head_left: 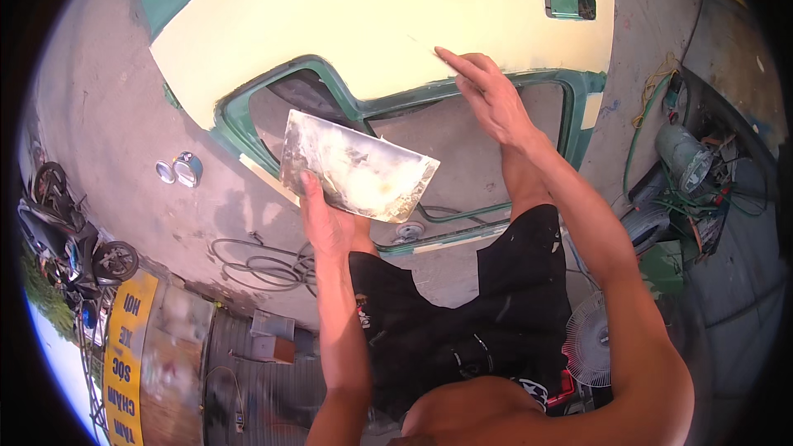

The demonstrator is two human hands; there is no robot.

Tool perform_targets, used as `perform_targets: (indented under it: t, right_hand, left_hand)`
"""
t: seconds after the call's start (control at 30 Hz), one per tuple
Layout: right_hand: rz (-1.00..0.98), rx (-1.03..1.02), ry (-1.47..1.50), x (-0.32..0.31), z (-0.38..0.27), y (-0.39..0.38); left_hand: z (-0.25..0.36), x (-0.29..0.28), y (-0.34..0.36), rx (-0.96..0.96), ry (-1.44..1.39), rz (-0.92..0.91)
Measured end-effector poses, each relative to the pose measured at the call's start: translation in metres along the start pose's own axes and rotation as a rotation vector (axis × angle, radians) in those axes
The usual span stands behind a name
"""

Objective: The person applies body filler to a green vehicle panel using metal spreaders, then scrapes and sands the surface after mixing a new batch of filler on a board.

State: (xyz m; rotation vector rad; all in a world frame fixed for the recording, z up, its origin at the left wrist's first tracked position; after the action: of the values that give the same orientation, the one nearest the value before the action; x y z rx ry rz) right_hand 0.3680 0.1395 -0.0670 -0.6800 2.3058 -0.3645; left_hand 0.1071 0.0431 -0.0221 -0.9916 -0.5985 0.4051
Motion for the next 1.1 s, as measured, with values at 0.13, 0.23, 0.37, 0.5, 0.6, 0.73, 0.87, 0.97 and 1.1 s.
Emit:
perform_targets:
  t: [0.13, 0.23, 0.37, 0.5, 0.6, 0.73, 0.87, 0.97, 1.1]
  right_hand:
    - [0.37, 0.202, 0.914, -0.049, -0.047, -0.01]
    - [0.492, 0.143, 1.109, -0.064, -0.082, -0.011]
    - [0.278, 0.164, 0.987, -0.057, -0.103, -0.022]
    - [-0.492, 0.155, 0.519, -0.016, -0.091, -0.045]
    - [-0.204, 0.303, 0.649, -0.037, -0.057, -0.041]
    - [0.025, 0.291, 0.917, -0.022, -0.065, -0.016]
    - [0.166, 0.213, 1.061, -0.039, -0.053, 0.029]
    - [0.16, 0.182, 0.687, -0.077, -0.003, 0.09]
    - [0.306, -0.322, -0.673, -0.125, 0.02, 0.172]
  left_hand:
    - [0.001, 0.035, 0.02, 0.008, -0.117, -0.022]
    - [0.003, 0.052, 0.016, -0.021, -0.144, 0.002]
    - [0.03, 0.048, 0.019, 0.091, 0.007, 0.042]
    - [0.069, 0.046, 0.02, 0.17, 0.035, 0.072]
    - [0.095, 0.047, 0.011, 0.463, 0.274, 0.203]
    - [0.095, 0.096, -0.014, 0.892, 0.627, 0.196]
    - [0.062, 0.115, -0.007, 0.663, 1.07, 0.078]
    - [0.022, 0.083, 0.006, 0.444, 1.457, 0.076]
    - [-0.029, 0.01, 0.007, 0.197, 1.29, 0.182]
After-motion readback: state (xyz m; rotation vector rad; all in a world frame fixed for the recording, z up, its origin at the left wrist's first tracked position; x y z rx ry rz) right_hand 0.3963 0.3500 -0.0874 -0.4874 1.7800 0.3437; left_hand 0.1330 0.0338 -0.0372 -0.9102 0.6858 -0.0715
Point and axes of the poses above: each hand's wrist, its own y-axis towards the middle knuckle, its own x-axis out of the palm, z = x × y, the point moved 9 cm from there along y, towards the middle knuckle, and after that the axes turned 11 degrees about -x, right-handed, at the moved point
